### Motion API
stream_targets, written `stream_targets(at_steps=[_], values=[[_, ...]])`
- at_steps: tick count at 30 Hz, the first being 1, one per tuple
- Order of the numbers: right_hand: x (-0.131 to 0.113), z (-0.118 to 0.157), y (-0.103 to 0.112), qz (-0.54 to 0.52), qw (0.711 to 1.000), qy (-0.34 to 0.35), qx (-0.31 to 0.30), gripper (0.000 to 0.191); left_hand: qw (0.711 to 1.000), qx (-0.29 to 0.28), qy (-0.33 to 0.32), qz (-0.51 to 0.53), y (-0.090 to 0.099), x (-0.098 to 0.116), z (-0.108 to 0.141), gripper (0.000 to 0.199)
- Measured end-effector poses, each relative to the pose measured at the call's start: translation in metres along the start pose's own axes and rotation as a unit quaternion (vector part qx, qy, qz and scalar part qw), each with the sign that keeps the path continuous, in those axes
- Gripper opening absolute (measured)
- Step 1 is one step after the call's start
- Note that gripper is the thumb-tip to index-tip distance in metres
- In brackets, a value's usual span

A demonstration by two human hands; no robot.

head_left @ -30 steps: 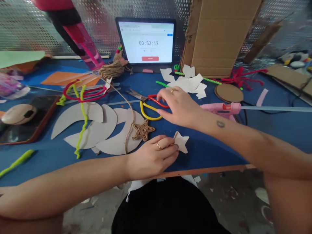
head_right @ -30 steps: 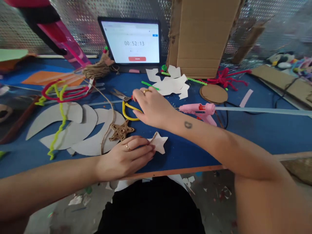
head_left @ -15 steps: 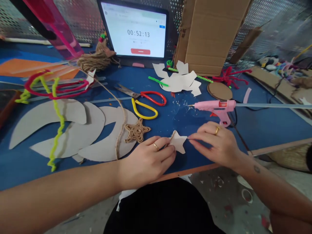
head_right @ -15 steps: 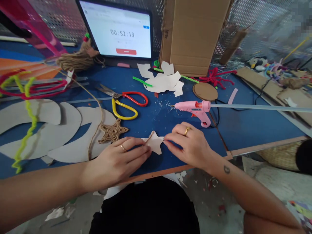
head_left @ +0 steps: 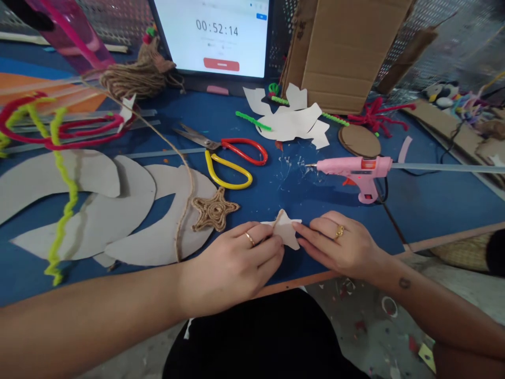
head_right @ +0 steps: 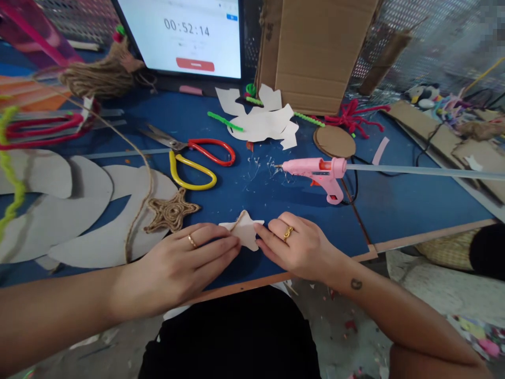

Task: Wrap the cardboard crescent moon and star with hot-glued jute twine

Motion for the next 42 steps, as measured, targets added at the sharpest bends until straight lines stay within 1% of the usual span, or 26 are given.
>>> stream_targets(at_steps=[3,7,10,14,17,20,26,32,39,42], values=[[-0.0011,0.0001,-0.0003,0.013,1.000,0.007,-0.001,0.026,1.000,0.004,0.002,0.007,0.0001,-0.0008,-0.0015,0.035],[-0.0011,0.0004,-0.0009,0.022,0.999,0.017,-0.017,0.029,1.000,0.006,0.000,0.016,0.0001,-0.0008,-0.0020,0.035],[0.0000,0.0001,-0.0011,0.017,0.999,0.019,-0.022,0.031,1.000,-0.003,-0.002,0.028,-0.0007,-0.0002,-0.0013,0.037],[0.0021,-0.0007,-0.0018,0.001,1.000,0.020,-0.012,0.031,0.999,-0.021,-0.004,0.034,-0.0017,0.0001,-0.0002,0.038],[0.0034,-0.0004,-0.0038,-0.012,1.000,0.017,-0.012,0.037,0.999,-0.031,-0.004,0.040,-0.0029,-0.0004,0.0004,0.038],[0.0049,0.0001,-0.0052,-0.033,0.999,0.002,-0.014,0.043,0.998,-0.030,-0.005,0.048,-0.0038,-0.0007,0.0004,0.036],[0.0051,-0.0008,-0.0052,-0.039,0.999,0.000,-0.012,0.036,0.998,-0.034,-0.005,0.049,-0.0047,-0.0007,-0.0003,0.036],[0.0055,-0.0027,-0.0059,-0.047,0.999,-0.004,-0.025,0.045,0.998,-0.039,-0.006,0.051,-0.0050,-0.0009,0.0006,0.032],[0.0067,-0.0071,-0.0080,-0.049,0.998,0.001,-0.029,0.039,0.998,-0.036,-0.007,0.051,-0.0047,-0.0012,0.0007,0.033],[0.0063,-0.0057,-0.0079,-0.037,0.999,0.004,-0.019,0.038,0.998,-0.028,-0.005,0.048,-0.0035,-0.0017,0.0002,0.034]])
Point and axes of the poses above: each hand's wrist, its own z-axis away from the middle knuckle, its own y-axis out of the back of the hand, x = y × z, the point moved 5 cm from there along -z, towards the middle knuckle, and after that the axes turned 1 degree about z, right-handed, at the moved point
